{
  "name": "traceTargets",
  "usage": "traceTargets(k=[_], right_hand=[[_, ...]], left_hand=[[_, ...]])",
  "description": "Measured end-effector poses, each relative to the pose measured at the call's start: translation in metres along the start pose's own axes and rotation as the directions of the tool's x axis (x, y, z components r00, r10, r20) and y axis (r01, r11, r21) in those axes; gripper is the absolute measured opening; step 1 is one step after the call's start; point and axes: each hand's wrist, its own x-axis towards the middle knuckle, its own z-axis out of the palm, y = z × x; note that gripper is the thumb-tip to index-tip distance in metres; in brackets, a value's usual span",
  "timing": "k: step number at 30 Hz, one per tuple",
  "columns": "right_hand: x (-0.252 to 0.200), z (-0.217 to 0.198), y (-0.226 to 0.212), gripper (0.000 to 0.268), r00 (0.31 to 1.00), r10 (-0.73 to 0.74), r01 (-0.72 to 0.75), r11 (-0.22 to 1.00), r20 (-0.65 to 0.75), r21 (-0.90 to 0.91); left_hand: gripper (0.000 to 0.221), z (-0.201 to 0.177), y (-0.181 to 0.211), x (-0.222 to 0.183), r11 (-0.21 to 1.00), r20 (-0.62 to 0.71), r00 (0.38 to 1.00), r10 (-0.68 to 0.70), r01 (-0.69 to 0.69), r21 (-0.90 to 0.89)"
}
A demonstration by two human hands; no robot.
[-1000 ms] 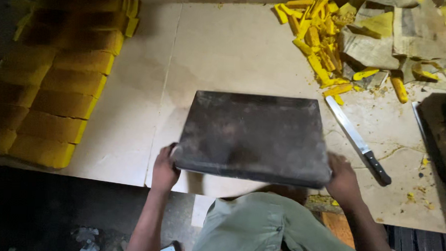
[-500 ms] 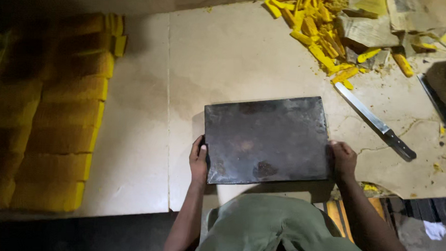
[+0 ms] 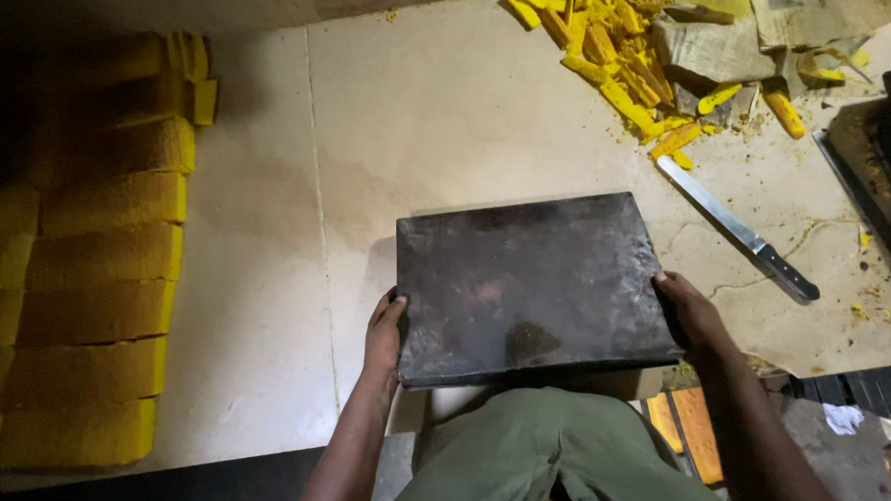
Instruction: The person removes a rectangular yellow food block from a metal tray, places it on a printed sheet, and then uses a long knife to cut the block into smaller rectangular pieces on a white table.
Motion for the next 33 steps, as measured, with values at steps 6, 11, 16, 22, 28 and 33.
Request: traceTargets(k=[6,11,16,22,28,33], right_hand=[[0.002,0.016,-0.057,0.053,0.996,0.080,-0.082,0.994,-0.031,-0.072],[-0.032,0.014,-0.102,0.071,0.977,-0.171,0.205,0.920,0.127,-0.335],[-0.046,-0.031,-0.118,0.076,0.929,-0.335,0.331,0.942,0.154,0.051],[-0.080,-0.144,-0.113,0.075,0.927,-0.363,0.343,0.923,-0.096,-0.178],[-0.164,-0.267,-0.131,0.072,0.846,-0.413,0.475,0.871,-0.336,0.124],[-0.167,-0.362,-0.160,0.060,0.597,-0.580,0.739,0.667,-0.554,0.097]], left_hand=[[0.047,0.010,0.058,-0.007,0.996,0.104,0.992,-0.078,0.071,0.062],[0.064,0.014,0.069,-0.020,0.961,0.259,0.930,0.262,-0.276,0.018],[0.051,0.024,0.034,-0.022,0.862,0.273,0.840,0.468,-0.366,-0.351],[0.091,0.135,-0.029,-0.031,0.848,0.390,0.886,0.250,-0.395,0.353],[0.092,0.287,-0.071,-0.033,0.955,0.545,0.805,0.235,-0.088,-0.282],[0.078,0.384,-0.107,-0.029,0.935,0.541,0.791,0.286,-0.353,0.023]])
